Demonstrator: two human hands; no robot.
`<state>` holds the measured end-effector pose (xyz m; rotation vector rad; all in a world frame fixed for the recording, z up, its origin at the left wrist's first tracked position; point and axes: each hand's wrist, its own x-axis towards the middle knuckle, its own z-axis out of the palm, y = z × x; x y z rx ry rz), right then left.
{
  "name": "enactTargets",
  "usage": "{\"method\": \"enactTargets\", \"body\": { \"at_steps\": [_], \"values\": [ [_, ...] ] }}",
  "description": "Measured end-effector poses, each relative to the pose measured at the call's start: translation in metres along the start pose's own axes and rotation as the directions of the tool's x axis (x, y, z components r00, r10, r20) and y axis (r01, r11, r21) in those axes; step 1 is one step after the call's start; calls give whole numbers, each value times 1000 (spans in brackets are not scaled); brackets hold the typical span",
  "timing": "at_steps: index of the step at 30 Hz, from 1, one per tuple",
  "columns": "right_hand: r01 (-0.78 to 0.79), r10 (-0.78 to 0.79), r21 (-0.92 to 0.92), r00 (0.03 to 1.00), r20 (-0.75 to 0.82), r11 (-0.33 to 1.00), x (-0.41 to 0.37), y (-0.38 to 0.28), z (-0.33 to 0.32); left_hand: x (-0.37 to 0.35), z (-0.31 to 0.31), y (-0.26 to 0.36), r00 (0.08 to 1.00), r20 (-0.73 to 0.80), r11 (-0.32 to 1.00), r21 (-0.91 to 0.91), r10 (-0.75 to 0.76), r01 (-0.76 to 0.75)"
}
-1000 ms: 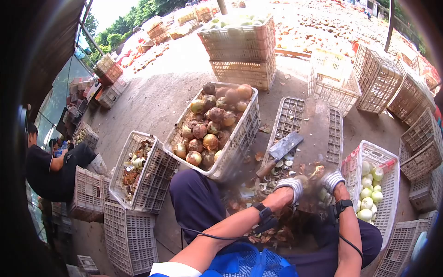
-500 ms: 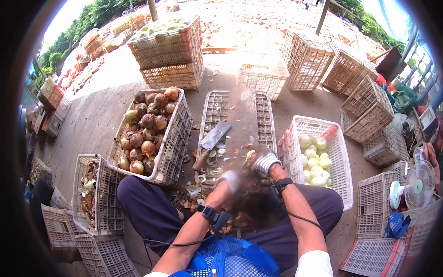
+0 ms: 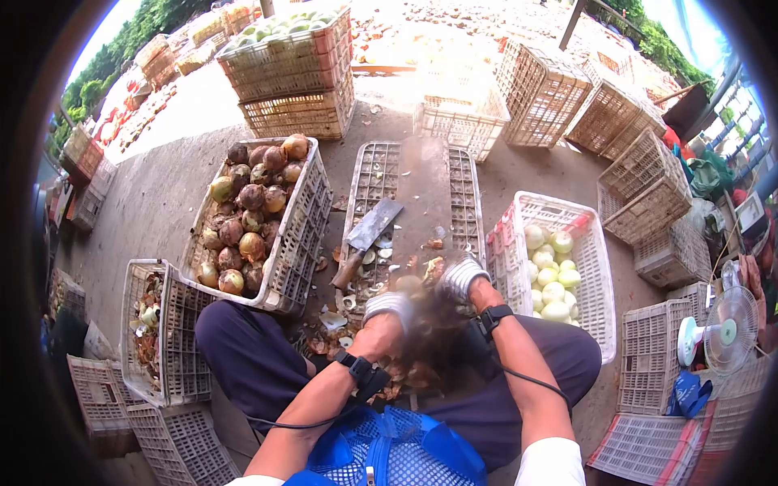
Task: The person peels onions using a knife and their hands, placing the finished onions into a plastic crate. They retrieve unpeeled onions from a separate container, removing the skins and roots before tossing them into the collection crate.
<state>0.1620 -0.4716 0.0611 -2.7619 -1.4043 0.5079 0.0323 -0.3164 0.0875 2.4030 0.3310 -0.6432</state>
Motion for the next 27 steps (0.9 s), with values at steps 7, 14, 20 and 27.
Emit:
{"method": "enactTargets", "body": {
  "at_steps": [7, 14, 20, 27],
  "values": [
    [-186, 185, -15, 982, -27, 982, 13, 20, 41, 5, 29, -8, 997, 28, 995, 72, -68, 66],
    [-181, 182, 19, 982, -58, 983, 10, 16, 33, 20, 39, -15, 1000, 15, 985, 174, 0, -3],
    [-73, 75, 19, 984, -160, 997, 6, 12, 32, 46, 60, -30, 993, 102, 976, -200, -65, 84],
    [-194, 229, 188, 956, -185, 963, -6, 1, 31, 157, 167, -79, 927, -59, 575, -769, 371, -280]
  ]
}}
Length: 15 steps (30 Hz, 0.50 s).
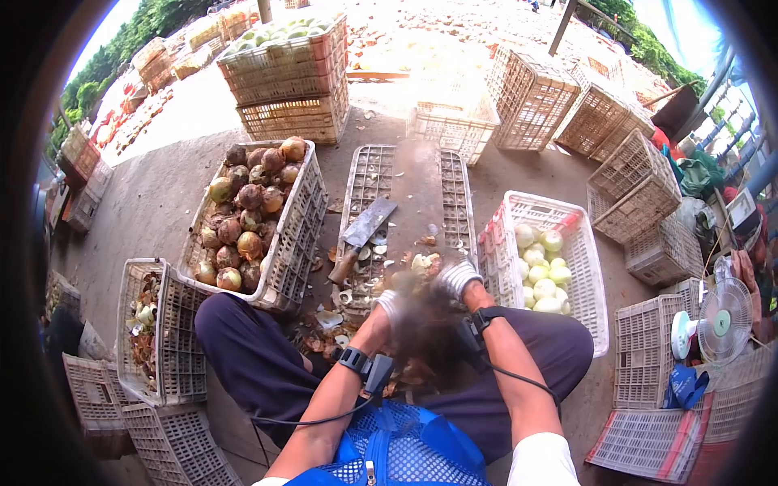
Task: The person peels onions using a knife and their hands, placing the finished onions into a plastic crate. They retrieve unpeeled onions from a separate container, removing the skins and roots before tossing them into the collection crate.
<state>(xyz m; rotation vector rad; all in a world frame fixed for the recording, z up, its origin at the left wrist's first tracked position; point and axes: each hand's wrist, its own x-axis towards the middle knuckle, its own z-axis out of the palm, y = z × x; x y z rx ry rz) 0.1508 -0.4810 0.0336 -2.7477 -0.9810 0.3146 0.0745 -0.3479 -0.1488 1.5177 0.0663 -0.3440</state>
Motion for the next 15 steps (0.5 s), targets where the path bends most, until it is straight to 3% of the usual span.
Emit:
{"method": "enactTargets", "body": {
  "at_steps": [2, 3, 5, 6, 8, 9, 11, 12, 13, 14, 15],
  "values": [
    [-99, 99, -12, 995, 20, 995, -2, 0, 3, -13, 0, 19, 999, 34, 958, -288, 10, 1],
    [-131, 131, -16, 991, 36, 991, -4, 1, 4, -50, 3, 70, 996, 22, 901, -426, -82, 83],
    [-85, 87, 21, 990, -108, 996, -4, 17, 35, -64, -2, 80, 986, -131, 987, -110, 104, -119],
    [-60, 65, 35, 981, -182, 998, -3, 24, 44, -47, -7, 39, 901, -136, 862, 379, 412, -337],
    [-97, 117, 160, 985, -125, 982, -13, 2, 12, -40, -17, 28, 778, -9, 520, 748, 629, -412],
    [-113, 123, 158, 991, -57, 981, -17, -9, -2, -56, -20, 53, 803, -29, 563, 728, 596, -391],
    [-93, 94, 209, 996, 3, 973, -25, -29, -25, -76, -27, 115, 947, -92, 825, 522, 307, -216],
    [-87, 98, 191, 994, -51, 978, -25, -30, -22, -86, -30, 146, 981, -120, 906, 415, 150, -88],
    [-82, 101, 170, 989, -106, 982, -25, -29, -15, -83, -36, 155, 971, -106, 849, 512, 213, -130],
    [-78, 102, 148, 981, -164, 986, -25, -26, -6, -65, -38, 151, 979, -162, 900, 435, 124, -42],
    [-32, 80, 239, 977, -196, 970, -22, -21, 4, -47, -40, 147, 976, -217, 937, 346, 33, 46]
  ]
}}
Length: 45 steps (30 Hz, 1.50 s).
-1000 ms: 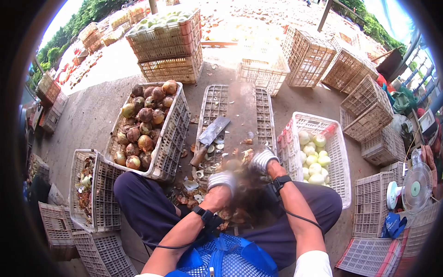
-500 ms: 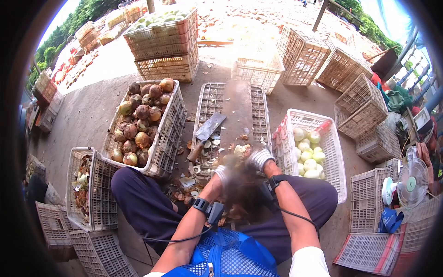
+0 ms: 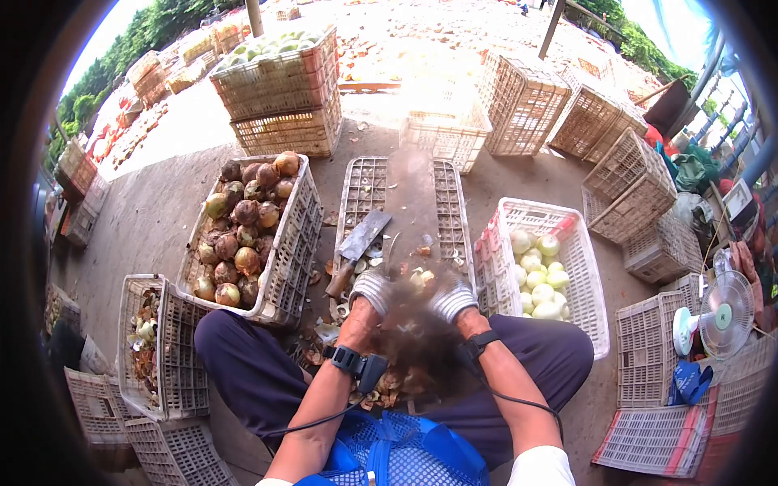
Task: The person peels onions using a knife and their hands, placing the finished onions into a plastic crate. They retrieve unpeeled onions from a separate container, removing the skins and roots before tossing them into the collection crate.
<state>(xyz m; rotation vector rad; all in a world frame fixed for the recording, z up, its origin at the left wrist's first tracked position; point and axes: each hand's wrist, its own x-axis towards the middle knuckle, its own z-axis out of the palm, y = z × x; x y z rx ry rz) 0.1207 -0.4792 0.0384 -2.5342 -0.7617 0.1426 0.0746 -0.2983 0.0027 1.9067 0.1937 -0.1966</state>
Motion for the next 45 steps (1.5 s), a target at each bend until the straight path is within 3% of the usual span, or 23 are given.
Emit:
{"method": "enactTargets", "body": {
  "at_steps": [1, 3, 4, 5, 7, 10, 13, 15, 16, 17, 18, 20, 22, 23, 26, 28, 31, 32, 35, 36, 39, 41, 45],
  "values": [
    [32, -29, 98, 999, -26, 995, 1, -5, 0, 9, -3, 14, 994, -19, 992, -77, -104, 102],
    [101, -98, 19, 989, -110, 995, -9, -17, -9, 0, -6, 36, 993, 24, 991, 74, -113, 111],
    [68, -63, 138, 997, -45, 988, -6, -9, -2, 15, 4, 17, 1000, 28, 949, 317, 2, -11],
    [21, -27, 250, 999, 20, 968, -4, -2, 6, 18, 8, 8, 986, 112, 827, 539, 120, -161],
    [11, -8, -39, 996, 88, 999, -10, -34, -24, 20, 13, -6, 900, 341, 394, 814, 270, -427],
    [6, -12, 179, 999, 31, 984, -15, -57, -39, -15, -17, 60, 909, 365, 350, 840, 202, -415],
    [-40, 36, 201, 999, 23, 979, -11, -35, -18, -15, -18, 39, 941, 137, 232, 949, 310, -215],
    [27, -27, 238, 1000, -3, 971, -14, -45, -28, -18, -18, 22, 926, -112, 646, 747, 359, -160],
    [59, -52, 127, 997, -59, 990, -18, -69, -50, -26, -24, 29, 941, 2, 379, 915, 339, -138],
    [0, 18, 318, 998, -54, 948, -20, -72, -54, -35, -29, 37, 955, 104, 74, 989, 279, -129],
    [-57, 84, 494, 996, -32, 868, -23, -71, -58, -52, -38, 58, 979, 118, 38, 991, 167, -126],
    [-169, 202, 690, 979, 35, 703, -23, -68, -71, -46, -31, 19, 954, -183, 806, 586, 238, -89],
    [-141, 196, 859, 979, 48, 493, -23, -69, -78, -48, -30, -3, 977, -214, 997, -70, 21, -37],
    [-138, 215, 904, 975, 52, 405, -24, -66, -79, -50, -29, -13, 970, -225, 923, -385, -88, -6],
    [-64, 198, 840, 979, -52, 539, -28, -73, -87, -61, -34, -5, 971, -196, 951, -301, -137, 74],
    [-41, 184, 875, 981, -56, 482, -29, -73, -87, -47, -20, -65, 975, -223, 980, -195, -8, -37],
    [-52, 206, 959, 978, -7, 278, -30, -62, -83, 0, 15, -217, 874, -293, 914, 241, 388, -325],
    [-34, 212, 984, 977, -4, 176, -31, -65, -85, 5, 16, -238, 877, -350, 945, 129, 328, -302],
    [-30, 208, 999, 977, 37, -37, -33, -47, -81, -3, 0, -243, 863, -245, 853, 414, 442, -320],
    [-15, 255, 993, 966, 46, -121, -34, -49, -83, -16, -14, -222, 830, -259, 866, 232, 494, -443],
    [25, 291, 970, 956, 48, -243, -29, -32, -73, -51, -48, -161, 930, -66, 927, 132, 361, -351],
    [8, 266, 928, 959, 99, -372, -29, -37, -76, -67, -51, -134, 956, -9, 947, 141, 292, -288],
    [-7, 262, 932, 959, 109, -362, -27, -22, -62, -99, -37, -96, 975, 31, 955, 198, 219, -221]
  ]
}}
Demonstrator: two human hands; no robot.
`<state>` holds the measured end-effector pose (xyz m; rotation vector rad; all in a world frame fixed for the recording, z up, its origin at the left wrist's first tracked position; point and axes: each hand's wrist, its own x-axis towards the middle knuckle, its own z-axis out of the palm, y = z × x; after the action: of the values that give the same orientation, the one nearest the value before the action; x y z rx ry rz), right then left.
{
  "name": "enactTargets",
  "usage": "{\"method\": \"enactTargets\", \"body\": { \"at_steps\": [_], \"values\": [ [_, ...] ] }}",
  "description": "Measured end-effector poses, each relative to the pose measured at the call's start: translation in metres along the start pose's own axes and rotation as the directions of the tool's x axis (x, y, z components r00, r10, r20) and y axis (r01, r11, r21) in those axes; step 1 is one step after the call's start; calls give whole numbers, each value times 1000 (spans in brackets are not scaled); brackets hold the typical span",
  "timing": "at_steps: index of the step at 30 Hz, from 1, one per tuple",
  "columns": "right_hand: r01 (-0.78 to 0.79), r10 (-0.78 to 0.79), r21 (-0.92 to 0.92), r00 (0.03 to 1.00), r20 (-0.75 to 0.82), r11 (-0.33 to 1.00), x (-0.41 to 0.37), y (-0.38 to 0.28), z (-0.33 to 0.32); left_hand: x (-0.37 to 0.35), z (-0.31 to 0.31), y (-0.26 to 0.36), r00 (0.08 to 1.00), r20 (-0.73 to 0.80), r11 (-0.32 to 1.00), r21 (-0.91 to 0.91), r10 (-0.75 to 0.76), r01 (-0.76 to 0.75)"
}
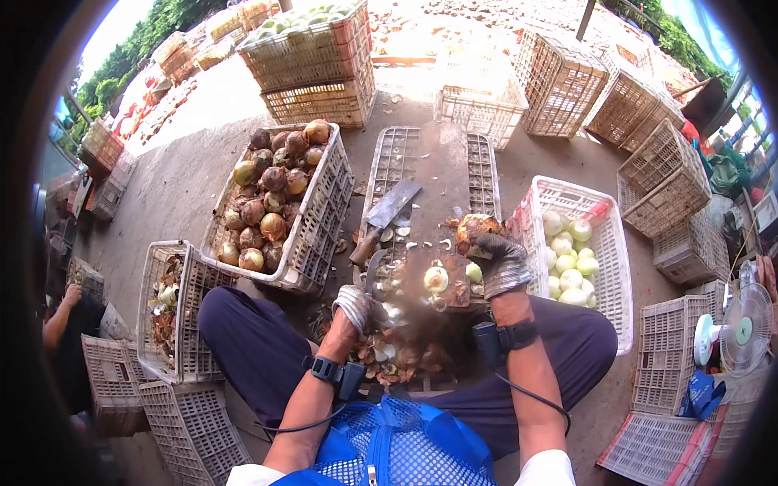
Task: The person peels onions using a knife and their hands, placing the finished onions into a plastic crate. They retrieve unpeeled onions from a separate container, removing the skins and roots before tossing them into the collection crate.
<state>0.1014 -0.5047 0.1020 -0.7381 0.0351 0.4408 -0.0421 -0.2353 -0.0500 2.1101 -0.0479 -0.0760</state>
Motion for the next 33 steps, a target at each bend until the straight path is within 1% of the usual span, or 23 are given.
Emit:
{"method": "enactTargets", "body": {
  "at_steps": [2, 3, 4, 5, 8, 9, 10, 12, 14, 15, 16, 17, 18, 19, 20, 22, 23, 25, 26, 27, 29, 30, 33],
  "values": [
    [-40, 39, 48, 999, 25, 998, 4, 6, -7, -20, 1, 21, 1000, 4, 994, 109, 18, -18],
    [-39, 39, -2, 998, 42, 999, 3, 8, 2, -26, -5, 34, 998, -3, 975, 211, 65, -63],
    [-101, 98, 70, 994, 51, 992, 4, 10, 2, -23, -17, 68, 989, 26, 911, 386, 147, -146],
    [-94, 93, 12, 995, 41, 996, 5, 14, 7, -19, -30, 103, 972, 55, 809, 546, 227, -220],
    [-107, 110, -64, 992, 54, 992, 2, 17, 5, -13, -9, 75, 999, -34, 984, 172, -38, 44],
    [-75, 81, -88, 994, 71, 993, -2, 18, 9, -14, -15, 95, 948, 7, 947, -46, -318, 318],
    [-38, 48, -115, 995, 87, 993, -6, 20, 14, -14, -19, 104, 930, 7, 925, -103, -366, 365],
    [-114, 124, -103, 987, 99, 988, -6, 29, 18, -11, -31, 124, 940, -13, 920, -213, -341, 330],
    [-77, 101, -154, 983, 154, 985, -13, 35, 27, -9, -47, 155, 940, -32, 797, -541, -340, 269],
    [-104, 140, -226, 979, 150, 969, -14, 37, 28, -5, -47, 156, 954, -28, 709, -675, -300, 203],
    [-107, 155, -300, 978, 140, 948, -21, 39, 44, -2, -46, 160, 964, -86, 708, -696, -250, 121],
    [45, 80, -476, 968, 238, 878, -23, 48, 43, 1, -43, 167, 968, -145, 701, -712, -204, 41],
    [56, 88, -587, 973, 214, 808, -29, 49, 58, 1, -41, 171, 965, -203, 689, -724, -163, -36],
    [61, 97, -688, 977, 190, 723, -35, 51, 74, 2, -42, 173, 961, -243, 819, -573, -132, -33],
    [98, 128, -803, 969, 212, 588, -30, 56, 67, 0, -43, 169, 965, -215, 786, -618, -148, -18],
    [187, 95, -885, 964, 250, 426, -26, 60, 66, -6, -43, 157, 973, -152, 712, -702, -173, 17],
    [209, 103, -887, 956, 273, 411, -25, 60, 64, -5, -32, 144, 954, -244, 657, -751, -173, -73],
    [255, 115, -887, 940, 320, 384, -23, 58, 59, -2, -35, 140, 945, -306, 816, -572, -117, -84],
    [268, 108, -921, 945, 308, 284, -22, 56, 63, 2, -40, 142, 939, -333, 878, -469, -80, -91],
    [277, 101, -944, 949, 297, 180, -23, 54, 68, 1, -50, 156, 951, -274, 885, -466, -146, 2],
    [277, 82, -961, 957, 277, 11, -29, 47, 84, 3, -45, 147, 954, -267, 892, -452, -135, 0],
    [288, 71, -957, 955, 289, 31, -27, 50, 79, 4, -46, 147, 955, -266, 896, -443, -132, 1],
    [307, 58, -948, 948, 312, 82, -20, 59, 65, 3, -64, 162, 967, -248, 981, -193, -61, 12]
  ]
}}
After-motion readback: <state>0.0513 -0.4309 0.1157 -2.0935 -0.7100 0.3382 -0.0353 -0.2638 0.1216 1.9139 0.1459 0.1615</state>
